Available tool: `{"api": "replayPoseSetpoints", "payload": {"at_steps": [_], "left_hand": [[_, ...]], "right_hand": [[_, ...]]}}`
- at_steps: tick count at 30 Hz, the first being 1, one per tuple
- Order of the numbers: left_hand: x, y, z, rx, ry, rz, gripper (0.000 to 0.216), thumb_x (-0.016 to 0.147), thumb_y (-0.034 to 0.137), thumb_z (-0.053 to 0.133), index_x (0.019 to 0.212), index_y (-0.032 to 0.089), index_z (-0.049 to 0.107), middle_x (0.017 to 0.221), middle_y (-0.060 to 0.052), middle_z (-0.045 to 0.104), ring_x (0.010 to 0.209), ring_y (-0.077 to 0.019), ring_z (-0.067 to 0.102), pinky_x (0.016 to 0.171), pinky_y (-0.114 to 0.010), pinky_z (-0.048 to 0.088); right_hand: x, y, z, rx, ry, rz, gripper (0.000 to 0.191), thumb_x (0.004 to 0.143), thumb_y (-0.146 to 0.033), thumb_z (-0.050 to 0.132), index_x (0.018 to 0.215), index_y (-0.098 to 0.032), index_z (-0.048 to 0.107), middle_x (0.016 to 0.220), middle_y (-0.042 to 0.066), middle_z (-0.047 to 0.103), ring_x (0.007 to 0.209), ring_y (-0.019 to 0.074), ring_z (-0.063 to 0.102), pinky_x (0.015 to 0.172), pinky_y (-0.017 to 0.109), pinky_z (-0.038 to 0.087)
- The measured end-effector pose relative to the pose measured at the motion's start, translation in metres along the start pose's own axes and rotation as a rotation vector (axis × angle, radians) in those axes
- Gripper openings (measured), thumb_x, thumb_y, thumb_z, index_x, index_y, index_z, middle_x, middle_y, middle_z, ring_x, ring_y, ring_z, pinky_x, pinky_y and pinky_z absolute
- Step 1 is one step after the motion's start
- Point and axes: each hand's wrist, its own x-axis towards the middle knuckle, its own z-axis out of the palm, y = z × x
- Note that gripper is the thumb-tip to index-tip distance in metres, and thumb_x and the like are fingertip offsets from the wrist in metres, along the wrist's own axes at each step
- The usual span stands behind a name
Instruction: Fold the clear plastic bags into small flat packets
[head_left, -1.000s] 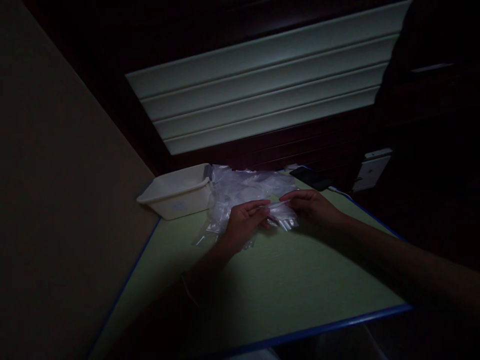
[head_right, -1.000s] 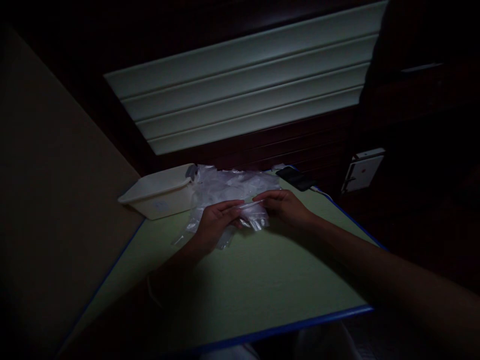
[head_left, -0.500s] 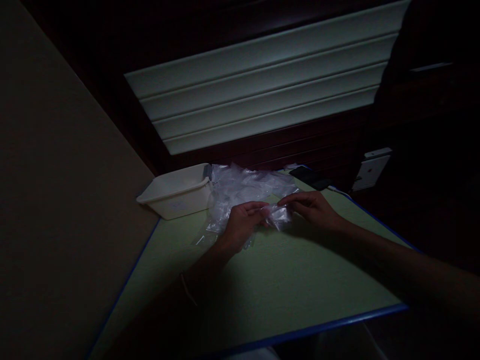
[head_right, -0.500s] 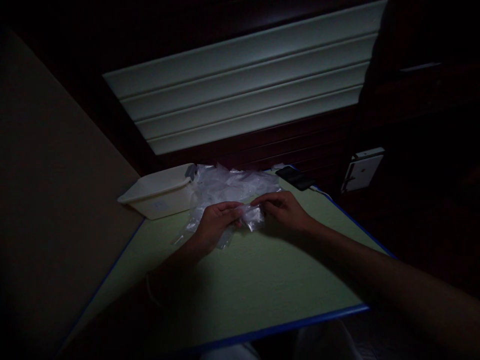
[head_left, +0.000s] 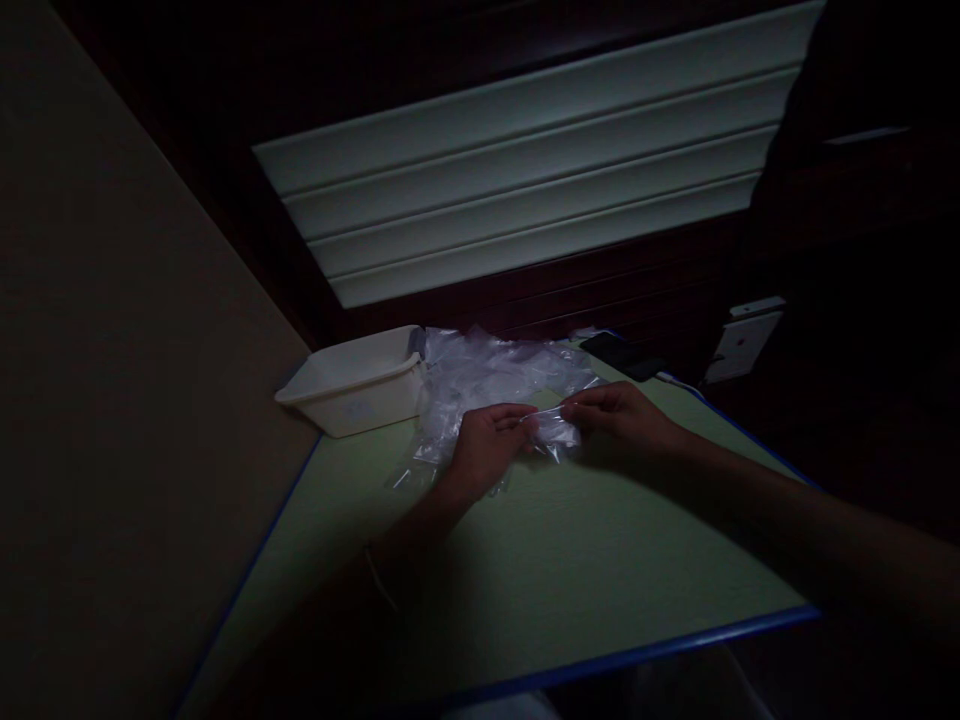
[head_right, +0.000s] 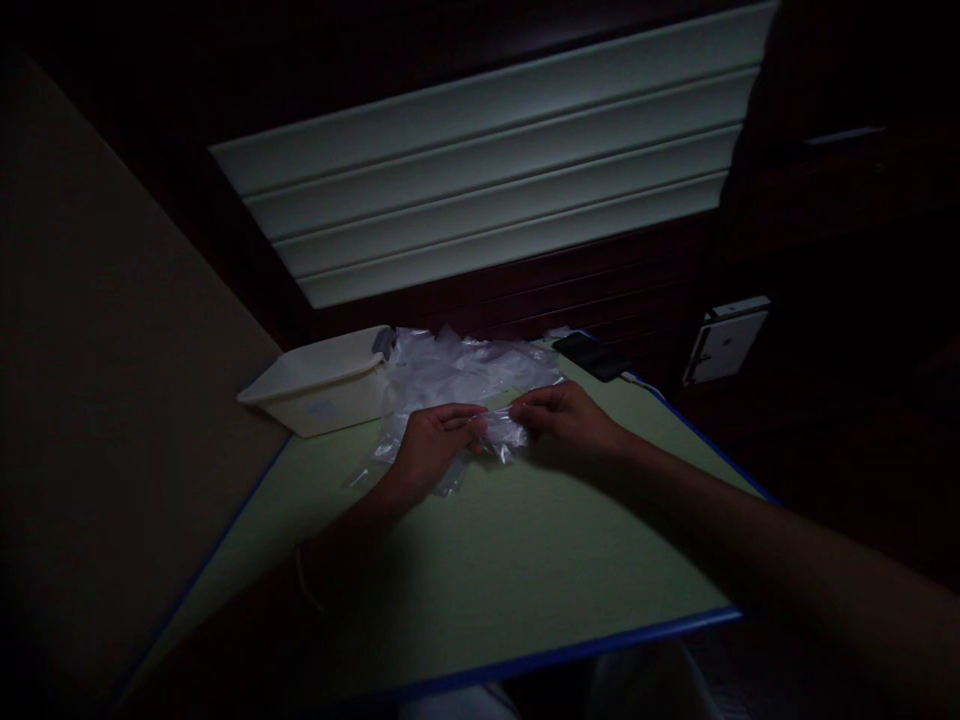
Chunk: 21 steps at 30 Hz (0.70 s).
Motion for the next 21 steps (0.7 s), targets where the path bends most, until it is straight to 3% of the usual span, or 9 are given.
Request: {"api": "replayPoseSetpoints", "payload": {"at_steps": [4,11,21], "left_hand": [[0.001,-0.001,-0.002,-0.007,-0.006,-0.002,0.021,0.071,0.018,0.076,0.09,0.009,0.072,0.071,-0.007,0.072,0.05,-0.009,0.059,0.053,-0.021,0.047],[0.002,-0.004,-0.005,-0.105,-0.093,-0.005,0.039,0.07,0.032,0.079,0.103,0.013,0.071,0.084,-0.009,0.074,0.062,-0.0109,0.064,0.062,-0.023,0.05],[0.006,-0.01,-0.006,-0.066,-0.048,-0.04,0.032,0.067,0.035,0.08,0.088,0.011,0.075,0.075,-0.008,0.073,0.059,-0.0126,0.063,0.061,-0.025,0.051]], "right_hand": [[0.0,0.003,0.0,0.087,0.009,0.069,0.026,0.074,-0.04,0.072,0.079,-0.014,0.075,0.061,0.003,0.062,0.052,0.0113,0.05,0.051,0.027,0.038],[-0.001,-0.003,-0.002,-0.093,0.004,-0.058,0.029,0.077,-0.043,0.069,0.083,-0.016,0.078,0.063,0.003,0.062,0.057,0.0137,0.051,0.055,0.029,0.04],[-0.002,-0.007,0.0,-0.132,-0.037,-0.078,0.028,0.078,-0.043,0.067,0.08,-0.017,0.077,0.063,0.002,0.063,0.059,0.0137,0.052,0.058,0.029,0.041]]}}
